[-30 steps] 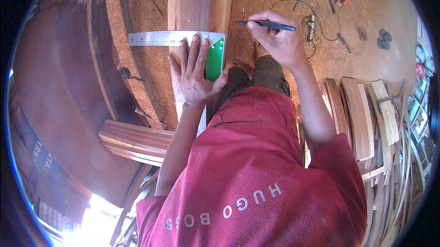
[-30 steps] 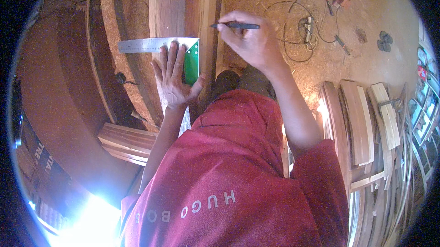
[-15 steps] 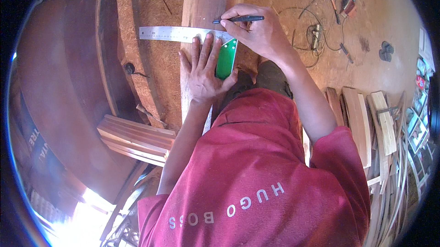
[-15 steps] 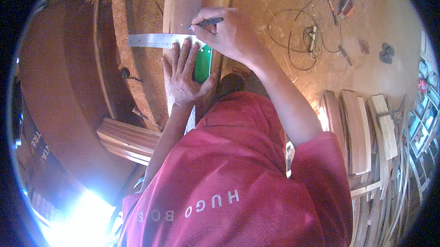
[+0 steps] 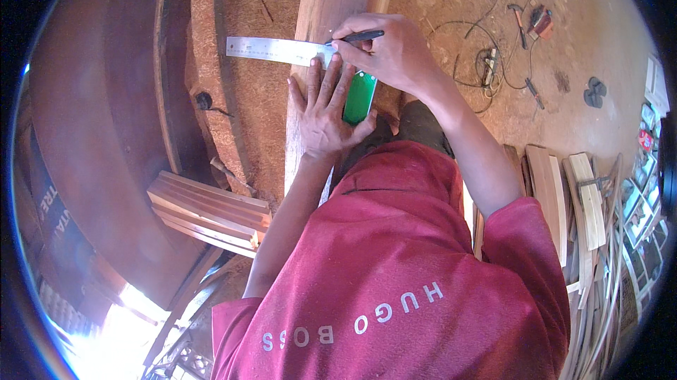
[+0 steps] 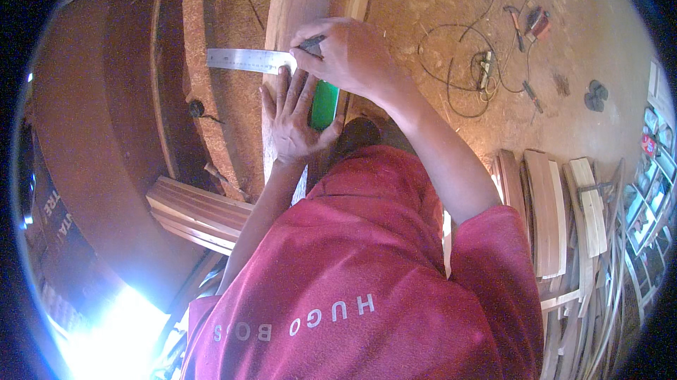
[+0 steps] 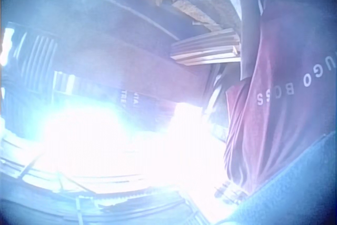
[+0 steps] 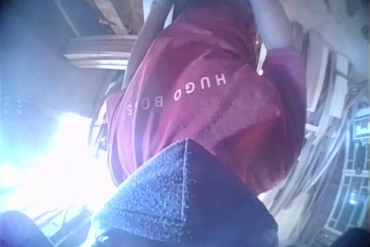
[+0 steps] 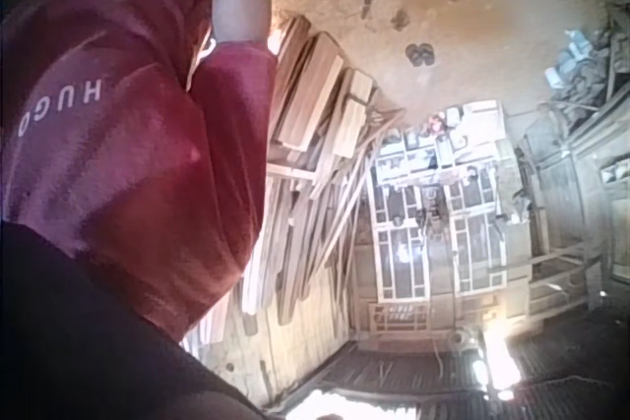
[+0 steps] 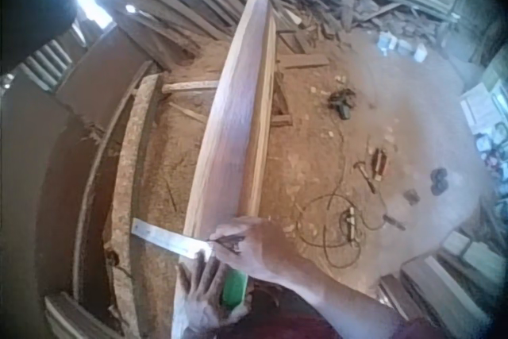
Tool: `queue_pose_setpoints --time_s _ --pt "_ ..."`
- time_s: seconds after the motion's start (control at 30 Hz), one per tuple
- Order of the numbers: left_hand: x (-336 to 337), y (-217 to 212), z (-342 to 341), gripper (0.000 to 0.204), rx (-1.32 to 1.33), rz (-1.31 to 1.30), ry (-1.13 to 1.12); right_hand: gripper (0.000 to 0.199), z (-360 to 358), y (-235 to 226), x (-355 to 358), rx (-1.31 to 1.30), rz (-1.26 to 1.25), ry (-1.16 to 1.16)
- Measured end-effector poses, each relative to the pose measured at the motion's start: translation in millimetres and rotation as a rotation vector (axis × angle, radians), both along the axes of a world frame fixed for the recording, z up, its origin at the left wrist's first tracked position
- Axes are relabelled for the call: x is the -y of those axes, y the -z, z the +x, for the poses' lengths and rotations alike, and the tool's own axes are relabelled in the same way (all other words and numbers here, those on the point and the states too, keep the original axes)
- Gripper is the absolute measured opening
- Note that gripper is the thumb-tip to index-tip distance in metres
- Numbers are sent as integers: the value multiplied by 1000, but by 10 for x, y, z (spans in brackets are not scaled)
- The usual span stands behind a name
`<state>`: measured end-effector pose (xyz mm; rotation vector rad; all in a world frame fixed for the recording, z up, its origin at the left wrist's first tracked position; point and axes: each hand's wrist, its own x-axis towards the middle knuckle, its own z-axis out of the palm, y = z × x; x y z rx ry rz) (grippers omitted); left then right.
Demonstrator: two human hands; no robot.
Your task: The person measures and marks lines on a piece of curved wood using a square ruler and a pen, then moves several planks of wood in a workshop.
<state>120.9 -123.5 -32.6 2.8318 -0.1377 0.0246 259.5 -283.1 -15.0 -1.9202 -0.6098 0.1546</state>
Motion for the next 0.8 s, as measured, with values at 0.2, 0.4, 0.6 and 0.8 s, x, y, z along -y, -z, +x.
queue_pose_setpoints --time_s 0.2,0.4,0.6,0.8 --pt "-24 5 -5 92 27 23 25 20 -10 -188 178 79 -114 -19" --pt "-20 43 0 87 47 -9 10 18 51 -216 193 78 -175 -1" --pt "-10 33 -18 88 19 -7 -11 16 87 -151 -87 124 -197 -53" --pt "-21 15 -20 87 26 -25 -2 17 10 -347 317 55 -224 -26"
